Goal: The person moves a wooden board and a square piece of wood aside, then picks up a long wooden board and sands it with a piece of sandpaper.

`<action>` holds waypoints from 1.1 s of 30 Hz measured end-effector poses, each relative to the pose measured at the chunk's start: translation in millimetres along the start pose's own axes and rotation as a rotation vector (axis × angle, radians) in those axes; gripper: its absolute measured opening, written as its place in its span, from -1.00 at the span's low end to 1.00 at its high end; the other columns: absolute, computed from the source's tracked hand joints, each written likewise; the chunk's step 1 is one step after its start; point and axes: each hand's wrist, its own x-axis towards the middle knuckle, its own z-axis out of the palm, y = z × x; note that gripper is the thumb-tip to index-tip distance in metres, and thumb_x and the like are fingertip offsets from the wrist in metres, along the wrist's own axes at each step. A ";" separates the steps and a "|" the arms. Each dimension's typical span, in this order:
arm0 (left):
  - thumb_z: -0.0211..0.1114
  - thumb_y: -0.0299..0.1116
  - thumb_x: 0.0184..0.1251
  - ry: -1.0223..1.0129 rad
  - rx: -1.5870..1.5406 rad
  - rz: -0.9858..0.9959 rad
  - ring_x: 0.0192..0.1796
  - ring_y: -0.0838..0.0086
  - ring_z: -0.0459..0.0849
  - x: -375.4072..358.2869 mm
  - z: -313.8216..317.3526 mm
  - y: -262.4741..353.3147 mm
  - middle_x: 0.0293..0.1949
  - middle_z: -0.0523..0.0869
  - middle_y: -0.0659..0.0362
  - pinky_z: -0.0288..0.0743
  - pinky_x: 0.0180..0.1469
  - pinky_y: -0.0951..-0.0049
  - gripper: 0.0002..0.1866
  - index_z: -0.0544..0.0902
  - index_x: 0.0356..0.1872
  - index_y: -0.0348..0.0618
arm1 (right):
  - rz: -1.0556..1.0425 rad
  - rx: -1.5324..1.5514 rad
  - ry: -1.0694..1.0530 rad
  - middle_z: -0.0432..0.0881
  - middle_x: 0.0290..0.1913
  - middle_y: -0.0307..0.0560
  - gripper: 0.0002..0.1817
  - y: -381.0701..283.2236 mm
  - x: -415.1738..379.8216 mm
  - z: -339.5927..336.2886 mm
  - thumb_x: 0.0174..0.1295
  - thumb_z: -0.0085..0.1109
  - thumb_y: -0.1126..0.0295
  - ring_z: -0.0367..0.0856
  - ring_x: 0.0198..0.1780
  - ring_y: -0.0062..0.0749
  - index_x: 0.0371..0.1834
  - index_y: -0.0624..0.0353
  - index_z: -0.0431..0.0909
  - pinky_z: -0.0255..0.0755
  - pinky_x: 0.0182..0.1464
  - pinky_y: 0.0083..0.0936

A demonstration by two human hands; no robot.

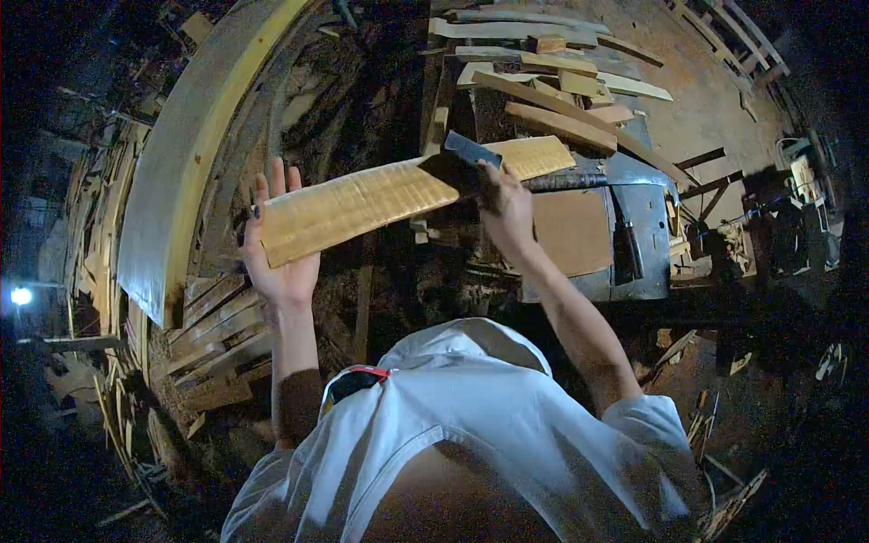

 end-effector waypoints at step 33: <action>0.19 -0.32 0.06 -0.083 0.009 -0.036 0.18 0.26 0.36 36.1 0.5 7.4 -0.15 0.55 0.20 -0.01 0.39 0.02 -0.75 0.54 -0.20 -0.12 | -0.356 0.006 0.074 0.52 0.06 0.07 -0.53 -46.0 -7.4 18.0 -0.09 0.06 0.63 0.49 0.11 -0.06 0.01 0.22 0.46 0.39 0.15 -0.25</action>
